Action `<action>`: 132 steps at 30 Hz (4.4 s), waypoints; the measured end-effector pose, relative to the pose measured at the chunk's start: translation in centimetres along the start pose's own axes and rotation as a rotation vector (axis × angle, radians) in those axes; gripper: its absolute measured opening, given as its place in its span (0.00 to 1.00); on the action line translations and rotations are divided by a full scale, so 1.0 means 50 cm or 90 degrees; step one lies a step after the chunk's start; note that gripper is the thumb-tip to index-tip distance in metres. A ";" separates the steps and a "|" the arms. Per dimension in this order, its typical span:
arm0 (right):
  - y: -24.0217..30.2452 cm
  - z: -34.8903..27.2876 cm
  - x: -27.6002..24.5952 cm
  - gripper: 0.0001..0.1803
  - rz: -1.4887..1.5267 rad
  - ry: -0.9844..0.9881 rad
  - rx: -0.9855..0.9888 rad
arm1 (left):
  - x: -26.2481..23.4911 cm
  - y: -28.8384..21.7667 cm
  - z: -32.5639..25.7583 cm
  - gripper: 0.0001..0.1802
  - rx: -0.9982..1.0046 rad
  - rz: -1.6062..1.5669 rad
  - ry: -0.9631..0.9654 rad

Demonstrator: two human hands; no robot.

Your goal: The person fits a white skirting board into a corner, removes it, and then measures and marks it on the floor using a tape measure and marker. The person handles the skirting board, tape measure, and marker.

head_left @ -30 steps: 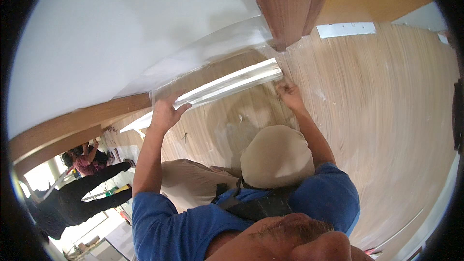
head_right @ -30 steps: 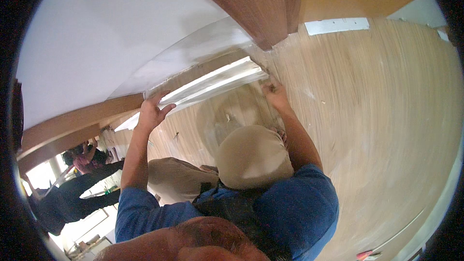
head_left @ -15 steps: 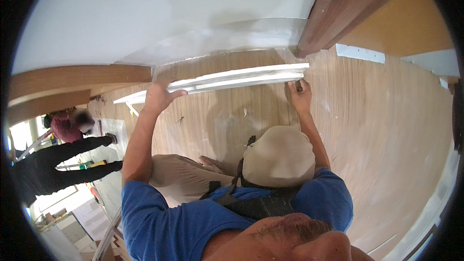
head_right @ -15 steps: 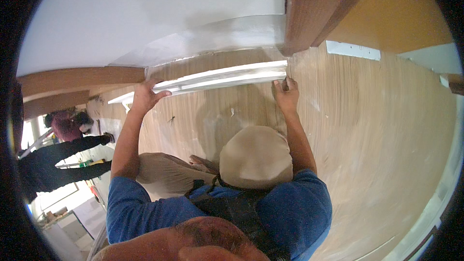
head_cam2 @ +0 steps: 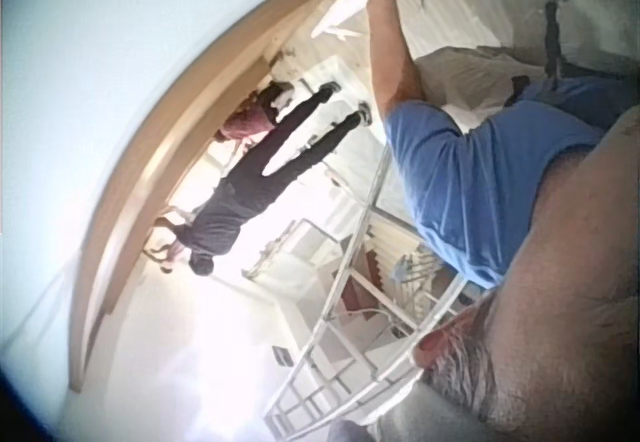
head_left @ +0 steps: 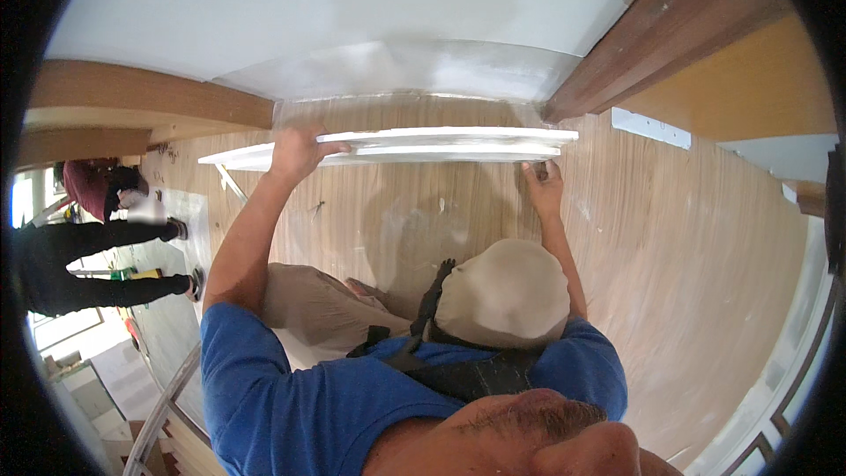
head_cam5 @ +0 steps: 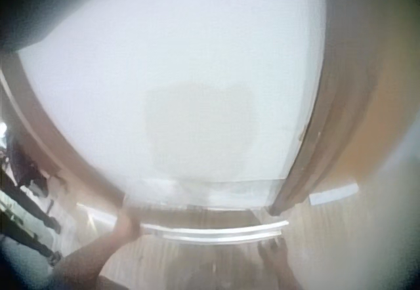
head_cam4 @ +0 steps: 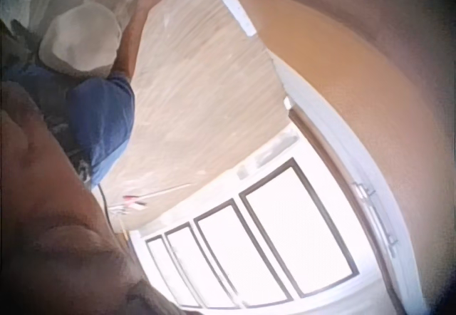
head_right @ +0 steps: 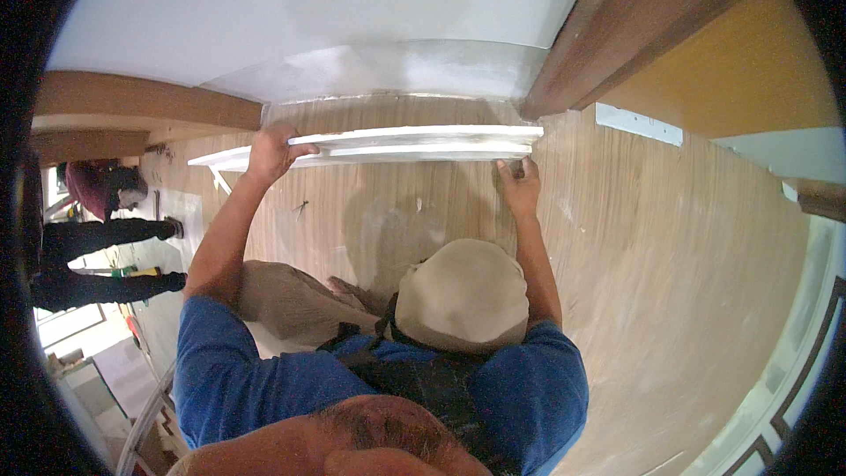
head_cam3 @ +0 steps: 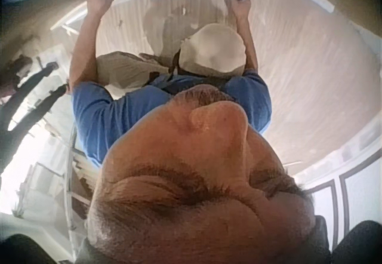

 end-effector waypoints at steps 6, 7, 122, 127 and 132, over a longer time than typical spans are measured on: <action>-0.006 -0.005 -0.022 0.29 0.037 -0.053 -0.105 | -0.010 -0.062 -0.016 0.25 0.056 -0.074 0.040; -0.006 -0.005 -0.012 0.28 0.051 -0.031 -0.089 | -0.016 -0.069 -0.024 0.23 0.071 -0.090 0.033; -0.022 0.019 -0.016 0.50 -0.096 -0.024 -0.095 | -0.055 -0.022 0.017 0.17 0.237 0.031 -0.338; -0.045 -0.034 -0.065 0.41 -0.353 -0.070 -0.064 | -0.039 0.094 -0.036 0.17 0.116 0.023 -0.341; -0.036 -0.107 -0.098 0.40 -0.485 0.018 0.001 | -0.040 0.158 -0.039 0.17 0.018 -0.032 -0.280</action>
Point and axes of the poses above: each hand's wrist, its own z-axis towards the middle knuckle, its own x-axis out of the palm, y = z × x, the point moved 9 cm from there along z, towards the middle knuckle
